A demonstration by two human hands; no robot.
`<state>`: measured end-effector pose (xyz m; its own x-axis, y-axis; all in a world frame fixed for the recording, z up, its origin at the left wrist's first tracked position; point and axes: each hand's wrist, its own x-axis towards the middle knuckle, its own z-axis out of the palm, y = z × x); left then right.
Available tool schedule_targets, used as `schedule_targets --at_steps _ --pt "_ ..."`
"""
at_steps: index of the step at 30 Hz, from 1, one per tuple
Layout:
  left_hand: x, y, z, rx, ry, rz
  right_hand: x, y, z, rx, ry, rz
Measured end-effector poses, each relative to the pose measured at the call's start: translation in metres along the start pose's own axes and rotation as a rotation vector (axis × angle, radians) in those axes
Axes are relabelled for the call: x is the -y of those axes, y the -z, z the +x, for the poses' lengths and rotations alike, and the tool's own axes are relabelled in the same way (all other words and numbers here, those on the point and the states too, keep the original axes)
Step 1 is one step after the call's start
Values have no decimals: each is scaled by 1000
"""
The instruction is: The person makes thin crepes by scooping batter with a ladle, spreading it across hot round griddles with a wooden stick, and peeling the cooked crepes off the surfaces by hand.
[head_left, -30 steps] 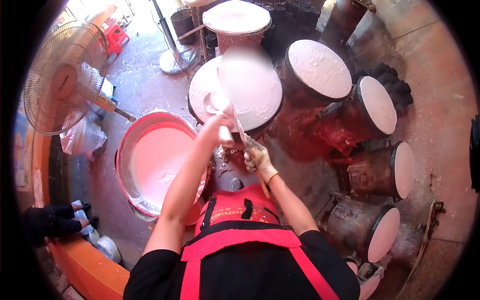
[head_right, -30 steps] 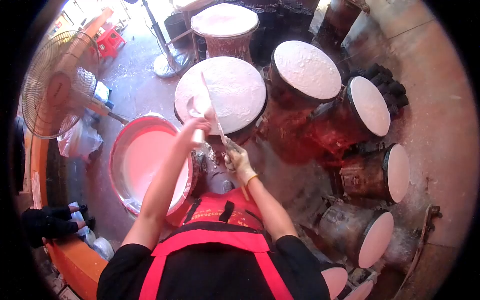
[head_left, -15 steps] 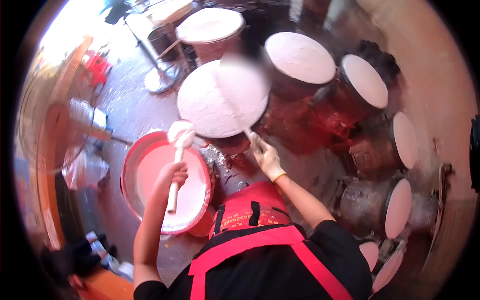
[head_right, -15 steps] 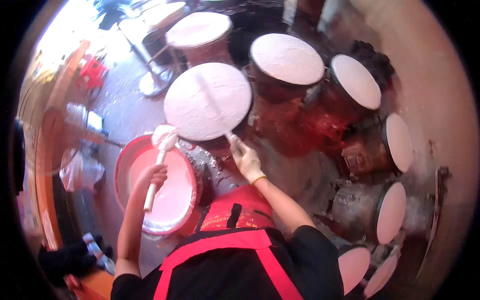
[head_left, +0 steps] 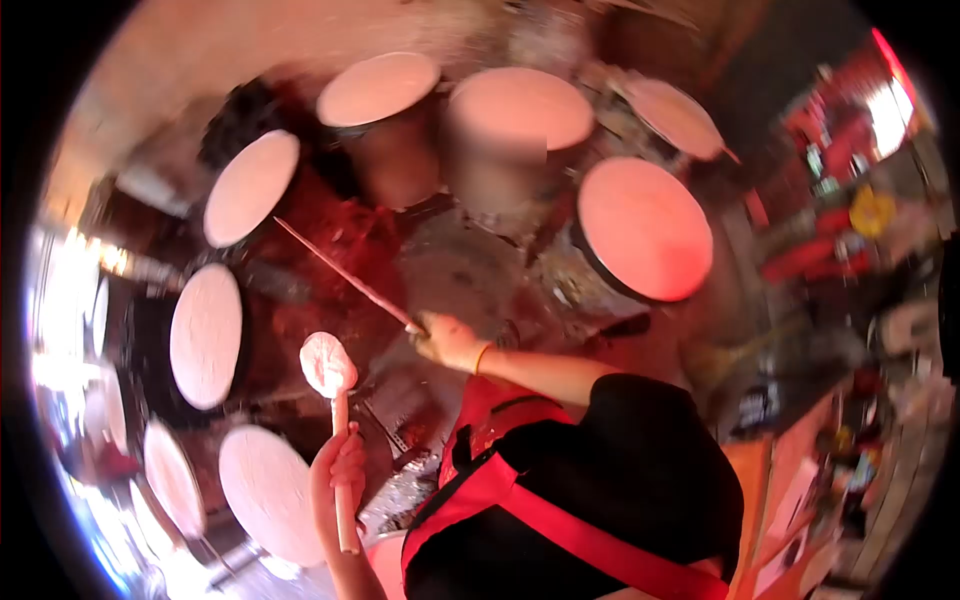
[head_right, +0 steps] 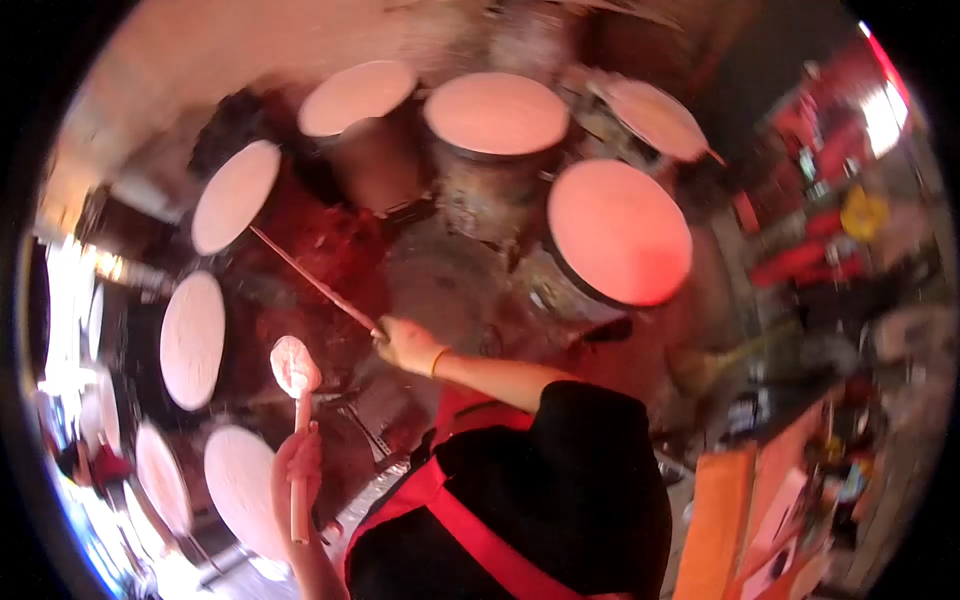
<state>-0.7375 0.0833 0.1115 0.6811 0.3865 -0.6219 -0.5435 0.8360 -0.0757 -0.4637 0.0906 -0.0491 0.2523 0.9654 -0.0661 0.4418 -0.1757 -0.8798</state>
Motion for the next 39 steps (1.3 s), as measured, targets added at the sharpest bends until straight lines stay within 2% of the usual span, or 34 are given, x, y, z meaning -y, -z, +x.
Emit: schedule_targets --at_steps 1,3,5,7,9,12,15,18,22,27,30,34,36,38,39 --pt "2 -18 28 -39 36 46 -13 43 4 -57 -8 -135" --pt "2 -39 74 -65 118 109 -52 106 -4 -285 154 -430" --pt "11 -58 112 -70 187 152 -84 167 -26 -406 109 -653" --pt "12 -81 155 -83 264 178 -118 211 -36 -432 -90 -834" --pt "28 -114 187 -85 242 262 -137 250 -48 -438 -262 -873" --pt "45 -161 215 -61 252 244 -141 280 -41 -471 -371 -831" --pt "54 -194 253 -12 340 257 -166 291 -25 -542 -345 -859" --pt "81 -234 275 -43 307 263 -185 295 -24 -576 -352 -896" --pt "88 -270 306 -37 387 390 -210 293 -25 -761 -153 -896" --pt "105 -309 341 -85 456 484 -180 303 -20 -646 -232 -817" --pt "108 -329 359 -66 428 717 -184 306 -16 -612 -261 -774" --pt "106 -359 386 9 514 827 -164 369 -21 -630 -293 -751" --pt "104 -377 406 9 542 883 -165 418 -18 -519 -403 -580" --pt "96 -391 428 31 604 944 -147 465 -16 -533 -368 -467" --pt "93 -399 440 44 635 972 -128 489 -6 -535 -417 -616"
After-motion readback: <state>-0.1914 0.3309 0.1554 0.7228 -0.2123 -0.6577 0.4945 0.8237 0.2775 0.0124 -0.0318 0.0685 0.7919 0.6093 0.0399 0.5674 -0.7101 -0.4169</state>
